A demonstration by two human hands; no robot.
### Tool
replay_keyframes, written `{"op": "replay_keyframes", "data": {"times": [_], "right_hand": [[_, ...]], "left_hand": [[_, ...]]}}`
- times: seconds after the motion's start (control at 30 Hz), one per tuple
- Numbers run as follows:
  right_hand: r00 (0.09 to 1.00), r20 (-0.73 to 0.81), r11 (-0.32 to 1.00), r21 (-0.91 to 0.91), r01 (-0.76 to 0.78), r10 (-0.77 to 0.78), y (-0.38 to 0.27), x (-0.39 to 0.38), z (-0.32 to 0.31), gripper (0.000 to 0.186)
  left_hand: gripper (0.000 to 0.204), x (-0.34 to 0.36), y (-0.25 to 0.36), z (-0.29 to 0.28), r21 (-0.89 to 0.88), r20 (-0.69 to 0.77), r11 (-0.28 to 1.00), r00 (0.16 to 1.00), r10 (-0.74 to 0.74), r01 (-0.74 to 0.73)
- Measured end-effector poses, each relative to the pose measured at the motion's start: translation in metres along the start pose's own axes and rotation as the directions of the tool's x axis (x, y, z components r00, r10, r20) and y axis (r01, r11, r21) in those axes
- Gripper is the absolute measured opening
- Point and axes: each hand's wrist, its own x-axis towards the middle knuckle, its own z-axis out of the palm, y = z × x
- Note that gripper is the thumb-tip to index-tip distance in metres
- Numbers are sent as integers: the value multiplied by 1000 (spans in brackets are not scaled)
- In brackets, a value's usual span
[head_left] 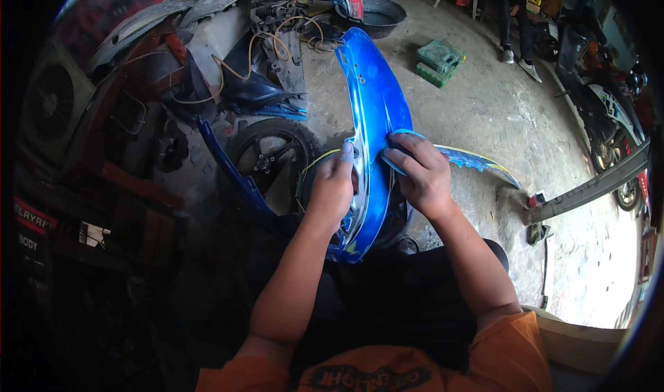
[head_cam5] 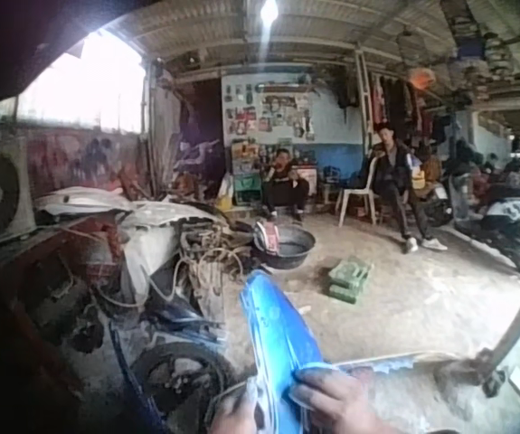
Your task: The person sands the surface of a blue motorcycle fairing by hand with a piece of sandpaper, dipping it into a bucket of water occasionally.
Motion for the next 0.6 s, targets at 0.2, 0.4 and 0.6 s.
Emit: {"op": "replay_keyframes", "data": {"times": [0.2, 0.4, 0.6], "right_hand": [[995, 55, 996, 39, 82, -84, -16, -4, -1, 37], [988, 87, 977, 181, 114, -131, -33, -10, 2, 40], [999, -33, 997, 79, 24, -22, -15, -5, 2, 44]], "left_hand": [[52, -2, 0, -3, -12, -29, 1000, 1000, -4, 3], [53, 0, 0, 0, -3, -46, 999, 998, 49, -49], [53, -1, 2, 1, 8, 10, 1000, 1000, 30, -30]]}}
